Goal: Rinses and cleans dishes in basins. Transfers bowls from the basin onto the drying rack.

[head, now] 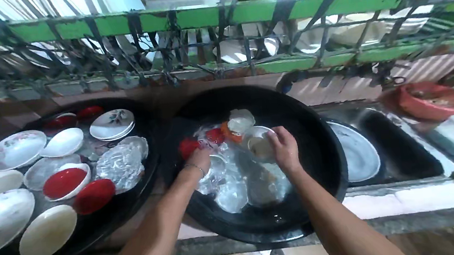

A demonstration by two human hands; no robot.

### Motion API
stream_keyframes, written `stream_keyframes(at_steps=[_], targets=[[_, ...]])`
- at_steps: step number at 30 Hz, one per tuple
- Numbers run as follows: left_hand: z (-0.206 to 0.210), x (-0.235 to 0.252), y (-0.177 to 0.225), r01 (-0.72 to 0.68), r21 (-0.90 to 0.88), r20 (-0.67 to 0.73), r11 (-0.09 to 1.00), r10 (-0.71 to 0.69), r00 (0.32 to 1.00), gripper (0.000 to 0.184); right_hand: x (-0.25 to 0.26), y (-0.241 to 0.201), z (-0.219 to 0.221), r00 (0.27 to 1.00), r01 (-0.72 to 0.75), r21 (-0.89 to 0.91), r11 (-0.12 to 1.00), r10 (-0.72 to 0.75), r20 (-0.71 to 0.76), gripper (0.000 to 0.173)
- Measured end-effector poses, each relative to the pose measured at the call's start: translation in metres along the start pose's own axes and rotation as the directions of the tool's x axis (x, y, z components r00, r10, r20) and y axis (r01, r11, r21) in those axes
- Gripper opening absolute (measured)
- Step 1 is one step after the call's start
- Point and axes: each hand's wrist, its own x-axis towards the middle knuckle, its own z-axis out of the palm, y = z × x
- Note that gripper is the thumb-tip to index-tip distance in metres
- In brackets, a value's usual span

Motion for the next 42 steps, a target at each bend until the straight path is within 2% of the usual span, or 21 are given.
stream_keyframes(at_steps=[2,3,4,5,7,8,10,12,14,17,19,21,24,26,28,31,33,35,38,40,42], targets=[[-0.005,-0.001,-0.002,-0.007,-0.213,-0.093,0.977,-0.013,0.996,0.038,-0.007,-0.008,0.011,0.971,0.226,-0.088,0.970,-0.217,0.104,0.026],[-0.004,0.000,-0.003,0.045,-0.380,-0.117,0.924,-0.096,0.988,0.039,-0.009,-0.013,0.019,0.935,0.338,-0.134,0.931,-0.317,0.159,0.023],[-0.001,0.002,-0.004,0.113,-0.582,-0.107,0.805,-0.214,0.971,0.042,-0.012,-0.017,0.028,0.894,0.436,-0.176,0.883,-0.401,0.200,0.020],[0.003,0.004,-0.005,0.173,-0.768,-0.046,0.617,-0.322,0.945,0.046,-0.015,-0.019,0.037,0.851,0.516,-0.197,0.834,-0.473,0.228,0.019],[0.006,0.002,-0.002,0.236,-0.950,0.141,0.207,-0.389,0.910,0.052,-0.022,-0.019,0.053,0.756,0.648,-0.178,0.740,-0.597,0.269,0.023],[0.007,0.002,0.001,0.245,-0.966,0.198,0.084,-0.370,0.908,0.055,-0.025,-0.019,0.060,0.716,0.689,-0.154,0.708,-0.632,0.296,0.024],[0.009,0.002,0.005,0.258,-0.966,0.239,0.023,-0.299,0.924,0.063,-0.032,-0.021,0.071,0.654,0.729,-0.093,0.678,-0.651,0.385,0.030],[0.013,0.004,0.009,0.240,-0.964,0.197,0.118,-0.297,0.934,0.063,-0.035,-0.021,0.078,0.618,0.734,-0.048,0.677,-0.637,0.461,0.034],[0.012,0.009,0.007,0.167,-0.932,0.051,0.320,-0.341,0.939,0.059,-0.032,-0.020,0.075,0.635,0.701,-0.037,0.713,-0.599,0.487,0.030],[-0.021,0.002,-0.003,0.064,-0.663,-0.261,0.746,-0.310,0.914,0.054,-0.016,-0.013,0.060,0.790,0.507,-0.114,0.854,-0.408,0.457,0.031],[-0.050,-0.013,-0.016,0.057,-0.494,-0.411,0.867,-0.291,0.864,0.049,-0.002,-0.002,0.041,0.887,0.277,-0.266,0.923,-0.138,0.441,0.039],[-0.081,-0.030,-0.040,0.115,-0.430,-0.524,0.896,-0.351,0.776,0.053,0.010,0.016,0.021,0.895,0.039,-0.452,0.891,0.170,0.413,0.054],[-0.122,-0.056,-0.089,0.268,-0.437,-0.578,0.858,-0.497,0.647,0.071,0.019,0.027,0.000,0.767,-0.160,-0.674,0.721,0.521,0.375,0.067],[-0.137,-0.068,-0.129,0.362,-0.490,-0.566,0.793,-0.605,0.560,0.079,0.015,0.054,-0.001,0.752,-0.168,-0.670,0.723,0.533,0.387,0.057],[-0.142,-0.079,-0.168,0.461,-0.511,-0.523,0.726,-0.688,0.503,0.083,0.004,0.096,0.014,0.838,-0.116,-0.596,0.794,0.401,0.370,0.050],[-0.134,-0.094,-0.212,0.559,-0.499,-0.466,0.662,-0.749,0.471,0.085,0.019,0.082,0.015,0.638,-0.067,-0.708,0.703,0.576,0.511,0.060],[-0.130,-0.100,-0.212,0.530,-0.493,-0.518,0.690,-0.722,0.458,0.085,0.028,0.104,0.024,0.621,-0.082,-0.678,0.731,0.570,0.539,0.058],[-0.128,-0.099,-0.183,0.386,-0.460,-0.628,0.799,-0.601,0.495,0.078,0.029,0.117,0.030,0.661,-0.147,-0.573,0.806,0.511,0.550,0.061],[-0.106,-0.076,-0.102,0.140,-0.327,-0.612,0.934,-0.323,0.722,0.045,0.026,0.100,0.038,0.631,-0.094,-0.443,0.891,0.398,0.666,0.068],[-0.075,-0.050,-0.050,0.078,-0.344,-0.372,0.936,-0.212,0.904,0.034,0.012,0.070,0.036,0.525,-0.145,-0.505,0.851,0.498,0.690,0.075],[-0.038,-0.016,-0.013,0.124,-0.308,-0.083,0.943,-0.157,0.984,0.041,-0.002,0.051,0.030,0.478,-0.091,-0.597,0.797,0.561,0.676,0.059]])
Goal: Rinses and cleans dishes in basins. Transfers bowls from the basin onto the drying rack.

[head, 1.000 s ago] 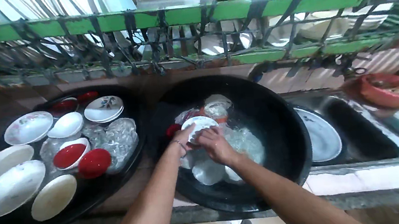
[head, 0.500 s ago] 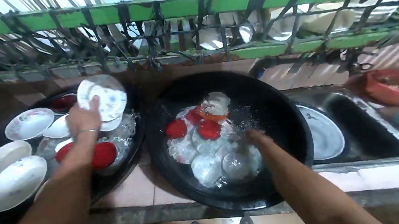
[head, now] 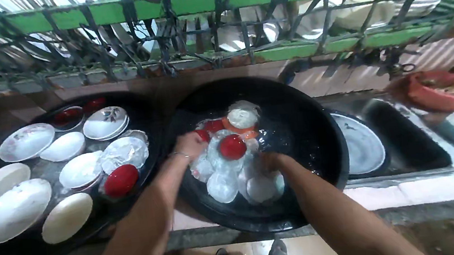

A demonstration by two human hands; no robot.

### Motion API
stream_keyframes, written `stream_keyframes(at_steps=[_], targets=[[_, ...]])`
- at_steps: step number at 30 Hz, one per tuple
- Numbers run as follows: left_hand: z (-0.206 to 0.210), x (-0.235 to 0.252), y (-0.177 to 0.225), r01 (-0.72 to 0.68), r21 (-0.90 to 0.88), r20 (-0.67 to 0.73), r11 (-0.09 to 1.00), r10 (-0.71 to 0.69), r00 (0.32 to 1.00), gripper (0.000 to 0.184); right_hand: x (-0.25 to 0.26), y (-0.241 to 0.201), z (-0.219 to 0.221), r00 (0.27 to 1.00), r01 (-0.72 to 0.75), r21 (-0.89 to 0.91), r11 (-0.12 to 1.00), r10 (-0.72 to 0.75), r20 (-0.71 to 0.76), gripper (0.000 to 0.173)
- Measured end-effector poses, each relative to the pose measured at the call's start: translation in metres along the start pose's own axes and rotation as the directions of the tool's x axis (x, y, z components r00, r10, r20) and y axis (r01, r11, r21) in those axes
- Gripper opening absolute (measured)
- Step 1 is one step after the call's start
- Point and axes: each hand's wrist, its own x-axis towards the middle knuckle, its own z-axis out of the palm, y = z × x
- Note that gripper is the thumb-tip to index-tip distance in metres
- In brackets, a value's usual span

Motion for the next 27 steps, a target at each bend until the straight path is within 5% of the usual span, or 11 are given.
stream_keyframes(at_steps=[4,9,11,14,17,19,23,27], targets=[[0.075,0.035,0.028,0.117,0.079,0.078,0.990,-0.123,0.989,0.073,-0.008,0.001,-0.002,0.998,0.003,-0.057,0.998,-0.007,-0.055,0.048],[0.119,0.049,0.027,0.127,0.070,-0.032,0.989,-0.124,0.992,0.075,0.007,0.022,0.014,0.991,0.033,0.100,0.994,-0.020,-0.130,0.050],[0.120,0.051,0.028,0.158,0.043,-0.020,0.987,-0.157,0.987,0.073,0.007,0.022,0.014,0.998,0.014,0.186,0.982,-0.001,-0.068,0.061],[0.104,0.047,0.024,0.186,-0.063,-0.027,0.981,-0.188,0.982,0.076,0.024,0.046,0.024,0.997,-0.078,0.345,0.935,0.073,0.027,0.046],[0.099,0.041,0.021,0.162,-0.340,-0.012,0.926,-0.176,0.984,0.060,0.029,0.058,0.023,0.998,0.054,0.342,0.938,-0.037,-0.055,0.038],[0.102,0.043,0.019,0.131,-0.495,-0.012,0.859,-0.158,0.987,0.063,0.021,0.046,0.021,0.988,0.128,0.509,0.851,-0.063,-0.144,0.033],[0.101,0.053,0.016,0.057,-0.547,-0.092,0.835,-0.127,0.988,0.067,-0.005,0.013,0.005,0.991,0.094,0.620,0.779,-0.014,-0.133,0.057],[0.099,0.045,0.023,0.079,-0.544,-0.075,0.835,-0.142,0.987,0.071,0.006,0.014,0.017,0.996,0.030,0.637,0.771,0.030,-0.084,0.048]])
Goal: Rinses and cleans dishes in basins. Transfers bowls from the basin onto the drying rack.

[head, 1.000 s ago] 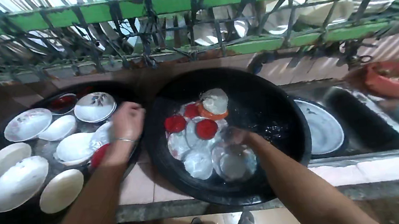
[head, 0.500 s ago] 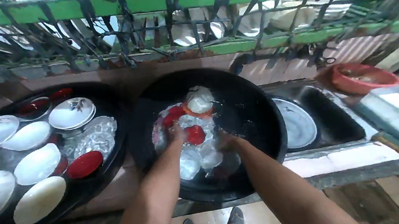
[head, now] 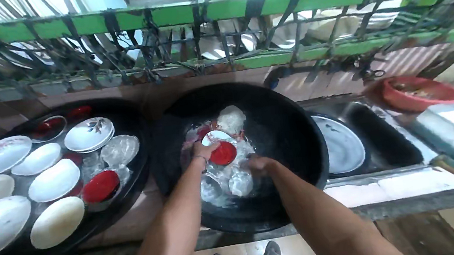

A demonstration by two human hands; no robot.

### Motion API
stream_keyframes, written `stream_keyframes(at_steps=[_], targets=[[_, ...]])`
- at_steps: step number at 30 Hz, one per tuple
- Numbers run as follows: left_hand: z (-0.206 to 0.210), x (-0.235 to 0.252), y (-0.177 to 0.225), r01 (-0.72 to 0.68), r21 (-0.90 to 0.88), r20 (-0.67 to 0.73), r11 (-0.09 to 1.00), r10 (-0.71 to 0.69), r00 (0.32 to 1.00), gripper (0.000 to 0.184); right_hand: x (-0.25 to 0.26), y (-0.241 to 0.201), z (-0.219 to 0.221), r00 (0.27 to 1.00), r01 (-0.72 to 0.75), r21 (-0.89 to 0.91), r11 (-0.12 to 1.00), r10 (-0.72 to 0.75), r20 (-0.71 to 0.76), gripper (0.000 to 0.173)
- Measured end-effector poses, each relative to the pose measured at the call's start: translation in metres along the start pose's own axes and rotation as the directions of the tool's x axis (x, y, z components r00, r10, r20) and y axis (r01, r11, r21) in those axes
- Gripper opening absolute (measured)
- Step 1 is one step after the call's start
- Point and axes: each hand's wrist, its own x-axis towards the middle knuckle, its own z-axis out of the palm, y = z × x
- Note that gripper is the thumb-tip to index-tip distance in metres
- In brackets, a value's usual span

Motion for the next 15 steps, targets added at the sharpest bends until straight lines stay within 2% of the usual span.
stream_keyframes(at_steps=[3,5,6,8,10,13,15], targets=[[0.005,-0.003,0.001,0.040,-0.022,0.017,0.999,-0.040,0.999,0.071,0.005,0.002,0.000,0.992,0.122,-0.068,0.990,-0.121,0.020,0.041],[0.000,-0.010,0.010,0.020,-0.082,-0.017,0.996,-0.021,1.000,0.066,-0.003,-0.014,-0.005,0.976,0.207,-0.233,0.950,-0.217,-0.014,0.051],[-0.006,-0.013,0.015,0.003,-0.120,-0.017,0.993,-0.005,1.000,0.069,-0.011,-0.024,-0.008,0.967,0.238,-0.230,0.943,-0.252,-0.032,0.053],[-0.017,-0.010,0.015,-0.005,-0.240,0.050,0.971,0.017,0.999,0.077,-0.017,-0.036,-0.012,0.938,0.327,-0.045,0.944,-0.330,-0.108,0.045],[-0.017,-0.004,0.007,0.028,-0.343,0.146,0.939,0.024,0.989,0.075,-0.016,-0.038,-0.013,0.912,0.382,0.154,0.911,-0.345,-0.222,0.033],[0.001,-0.009,0.005,0.075,-0.418,0.246,0.905,0.033,0.969,0.066,-0.017,-0.049,-0.006,0.869,0.343,0.300,0.890,-0.180,-0.461,0.053],[0.016,-0.006,0.003,0.050,-0.433,0.180,0.900,0.032,0.983,0.068,-0.016,-0.052,-0.001,0.857,0.317,0.362,0.877,-0.101,-0.506,0.065]])
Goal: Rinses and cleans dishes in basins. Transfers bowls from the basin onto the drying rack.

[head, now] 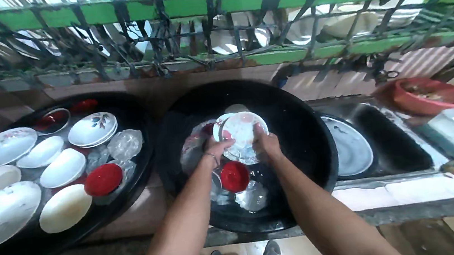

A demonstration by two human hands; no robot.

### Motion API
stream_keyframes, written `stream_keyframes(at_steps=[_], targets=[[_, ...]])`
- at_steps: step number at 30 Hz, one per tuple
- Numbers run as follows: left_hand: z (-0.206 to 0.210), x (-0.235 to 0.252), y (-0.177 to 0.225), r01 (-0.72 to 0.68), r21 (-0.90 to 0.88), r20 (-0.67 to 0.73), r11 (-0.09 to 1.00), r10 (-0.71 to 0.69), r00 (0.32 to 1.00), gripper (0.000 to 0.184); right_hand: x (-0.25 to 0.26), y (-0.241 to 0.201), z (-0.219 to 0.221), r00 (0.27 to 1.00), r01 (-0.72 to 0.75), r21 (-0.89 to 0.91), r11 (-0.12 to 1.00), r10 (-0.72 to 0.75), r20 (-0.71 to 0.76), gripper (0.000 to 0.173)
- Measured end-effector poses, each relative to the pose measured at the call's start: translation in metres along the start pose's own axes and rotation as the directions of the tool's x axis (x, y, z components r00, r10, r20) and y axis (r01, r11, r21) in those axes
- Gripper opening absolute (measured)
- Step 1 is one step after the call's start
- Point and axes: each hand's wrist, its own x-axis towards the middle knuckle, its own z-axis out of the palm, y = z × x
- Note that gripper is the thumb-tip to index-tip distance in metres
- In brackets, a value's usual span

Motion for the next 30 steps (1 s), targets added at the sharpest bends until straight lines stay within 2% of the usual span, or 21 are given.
stream_keyframes(at_steps=[3,5,8,10,14,15,17,18,20,22,23,24,26,27,29,30], targets=[[0.002,-0.002,0.016,-0.191,0.194,-0.153,0.962,0.221,0.963,0.062,0.003,0.000,-0.004,0.994,-0.010,0.036,0.999,0.006,0.111,0.084],[-0.014,-0.019,0.049,-0.233,0.431,-0.235,0.871,0.358,0.903,0.054,0.011,0.004,-0.005,0.981,0.026,-0.002,1.000,-0.025,0.191,0.083],[-0.059,-0.050,0.097,-0.163,0.649,-0.371,0.743,0.496,0.785,0.064,0.020,0.011,-0.014,0.993,0.054,-0.287,0.957,-0.020,0.118,0.056],[-0.109,-0.064,0.115,-0.118,0.689,-0.471,0.715,0.565,0.677,0.062,0.029,0.020,-0.019,0.998,0.020,-0.478,0.878,0.007,0.055,0.061],[-0.221,-0.089,0.126,0.036,0.635,-0.659,0.772,0.516,0.547,0.054,0.032,0.030,-0.020,0.993,-0.058,-0.508,0.859,0.105,0.063,0.063],[-0.245,-0.094,0.123,0.092,0.618,-0.693,0.781,0.487,0.531,0.053,0.036,0.039,-0.020,0.989,-0.013,-0.560,0.828,0.095,0.117,0.061],[-0.281,-0.106,0.116,0.225,0.598,-0.736,0.770,0.416,0.534,0.054,0.057,0.063,-0.014,0.963,0.169,-0.669,0.724,0.022,0.267,0.053],[-0.296,-0.110,0.111,0.280,0.601,-0.744,0.749,0.396,0.538,0.054,0.059,0.065,-0.009,0.953,0.204,-0.690,0.694,0.020,0.302,0.052],[-0.314,-0.120,0.096,0.356,0.630,-0.746,0.690,0.411,0.524,0.052,0.053,0.062,0.002,0.949,0.183,-0.744,0.642,0.081,0.304,0.051],[-0.309,-0.129,0.091,0.335,0.660,-0.728,0.673,0.461,0.508,0.053,0.046,0.056,0.006,0.972,0.101,-0.812,0.574,0.117,0.204,0.056],[-0.295,-0.131,0.098,0.287,0.679,-0.705,0.676,0.491,0.511,0.058,0.040,0.050,0.006,0.982,0.049,-0.814,0.579,0.121,0.146,0.061],[-0.275,-0.129,0.104,0.206,0.720,-0.649,0.663,0.538,0.539,0.058,0.032,0.045,0.004,0.989,0.035,-0.773,0.634,0.089,0.118,0.063],[-0.227,-0.113,0.108,0.010,0.811,-0.454,0.584,0.620,0.640,0.048,0.029,0.053,0.000,0.985,0.111,-0.597,0.795,-0.010,0.171,0.049],[-0.201,-0.100,0.107,-0.078,0.837,-0.332,0.541,0.617,0.713,0.041,0.027,0.049,0.001,0.982,0.122,-0.545,0.830,-0.021,0.188,0.043],[-0.152,-0.064,0.097,-0.176,0.846,-0.079,0.504,0.445,0.892,0.035,0.023,0.031,0.003,0.984,0.113,-0.616,0.780,0.000,0.180,0.040],[-0.130,-0.045,0.088,-0.165,0.859,0.009,0.484,0.308,0.951,0.036,0.025,0.024,0.004,0.986,0.098,-0.635,0.766,0.013,0.168,0.042]])
